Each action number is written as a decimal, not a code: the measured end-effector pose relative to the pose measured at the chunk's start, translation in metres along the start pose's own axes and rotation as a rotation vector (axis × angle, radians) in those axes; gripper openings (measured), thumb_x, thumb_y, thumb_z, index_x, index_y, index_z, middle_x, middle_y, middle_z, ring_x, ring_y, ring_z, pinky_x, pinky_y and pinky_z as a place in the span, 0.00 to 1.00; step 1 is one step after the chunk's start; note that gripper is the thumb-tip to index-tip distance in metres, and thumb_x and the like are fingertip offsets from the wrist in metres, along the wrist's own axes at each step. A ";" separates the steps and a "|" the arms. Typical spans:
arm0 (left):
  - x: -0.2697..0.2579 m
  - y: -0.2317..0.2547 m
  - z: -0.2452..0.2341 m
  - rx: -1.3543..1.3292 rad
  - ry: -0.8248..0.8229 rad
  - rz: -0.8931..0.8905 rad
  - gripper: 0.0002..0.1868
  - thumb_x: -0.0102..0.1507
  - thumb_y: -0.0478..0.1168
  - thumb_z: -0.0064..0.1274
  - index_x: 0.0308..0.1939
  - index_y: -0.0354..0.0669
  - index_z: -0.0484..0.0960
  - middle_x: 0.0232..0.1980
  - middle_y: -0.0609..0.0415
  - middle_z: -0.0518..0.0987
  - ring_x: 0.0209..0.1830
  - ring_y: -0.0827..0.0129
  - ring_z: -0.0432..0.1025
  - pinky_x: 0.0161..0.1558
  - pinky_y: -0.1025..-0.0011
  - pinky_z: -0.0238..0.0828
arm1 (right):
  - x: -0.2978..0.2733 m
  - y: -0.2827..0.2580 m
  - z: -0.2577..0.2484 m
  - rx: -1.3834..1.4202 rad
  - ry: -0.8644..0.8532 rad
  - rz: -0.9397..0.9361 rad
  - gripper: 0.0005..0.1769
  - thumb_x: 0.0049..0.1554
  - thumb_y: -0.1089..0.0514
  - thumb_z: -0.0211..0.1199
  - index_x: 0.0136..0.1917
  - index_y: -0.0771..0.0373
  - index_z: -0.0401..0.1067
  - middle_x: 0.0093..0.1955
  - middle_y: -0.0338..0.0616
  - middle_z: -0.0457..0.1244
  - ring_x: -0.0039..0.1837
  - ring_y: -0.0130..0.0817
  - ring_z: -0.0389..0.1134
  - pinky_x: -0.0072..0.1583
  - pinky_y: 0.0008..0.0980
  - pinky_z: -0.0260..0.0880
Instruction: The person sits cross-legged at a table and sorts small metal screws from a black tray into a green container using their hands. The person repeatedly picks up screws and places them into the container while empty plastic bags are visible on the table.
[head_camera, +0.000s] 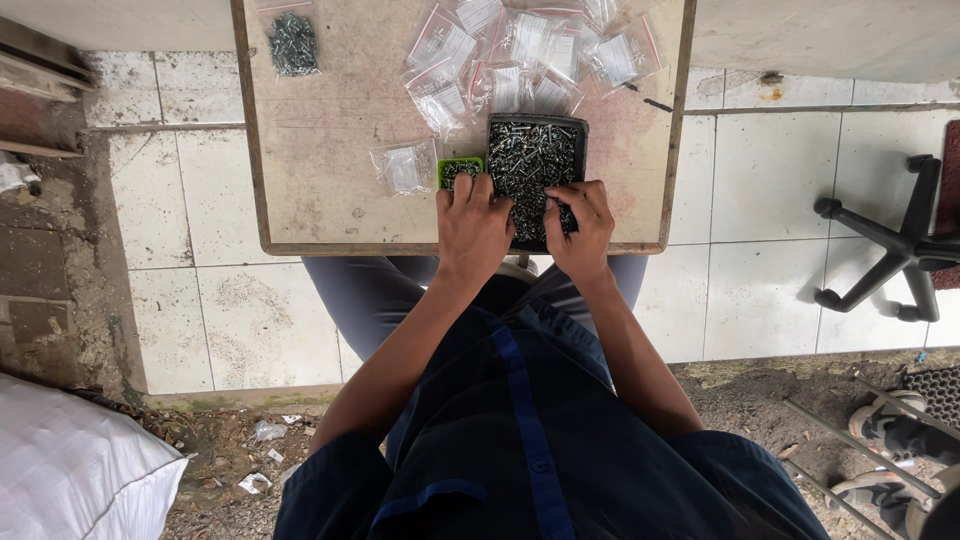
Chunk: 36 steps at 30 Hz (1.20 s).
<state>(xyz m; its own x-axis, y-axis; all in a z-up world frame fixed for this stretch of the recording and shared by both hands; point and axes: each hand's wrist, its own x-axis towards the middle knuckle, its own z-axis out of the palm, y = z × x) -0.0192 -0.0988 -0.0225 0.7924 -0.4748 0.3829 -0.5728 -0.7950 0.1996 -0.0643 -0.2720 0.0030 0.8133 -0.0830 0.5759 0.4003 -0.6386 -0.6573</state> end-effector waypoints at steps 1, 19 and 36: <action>0.002 0.001 -0.004 0.001 0.000 0.002 0.13 0.48 0.44 0.74 0.28 0.58 0.82 0.41 0.60 0.60 0.46 0.62 0.58 0.39 0.60 0.54 | -0.001 0.001 0.000 0.000 0.002 0.000 0.10 0.69 0.69 0.56 0.59 0.62 0.75 0.47 0.41 0.57 0.52 0.48 0.66 0.47 0.48 0.71; -0.003 -0.019 -0.005 -0.466 0.155 -0.122 0.05 0.59 0.43 0.69 0.34 0.61 0.87 0.32 0.67 0.67 0.40 0.69 0.64 0.41 0.62 0.65 | -0.003 0.007 0.001 0.054 0.014 0.012 0.11 0.70 0.68 0.55 0.59 0.60 0.76 0.48 0.39 0.57 0.53 0.45 0.65 0.47 0.44 0.69; -0.015 -0.049 -0.032 -0.724 0.409 -0.258 0.06 0.77 0.39 0.53 0.53 0.48 0.86 0.36 0.63 0.60 0.37 0.70 0.60 0.41 0.65 0.63 | -0.004 0.008 0.004 -0.035 -0.018 -0.048 0.10 0.67 0.69 0.60 0.59 0.60 0.77 0.46 0.39 0.55 0.48 0.38 0.62 0.48 0.42 0.65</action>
<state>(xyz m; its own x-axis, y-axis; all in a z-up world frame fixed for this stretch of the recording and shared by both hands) -0.0098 -0.0411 -0.0086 0.8580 -0.0300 0.5128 -0.4883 -0.3575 0.7961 -0.0626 -0.2733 -0.0066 0.8010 -0.0378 0.5975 0.4244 -0.6682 -0.6111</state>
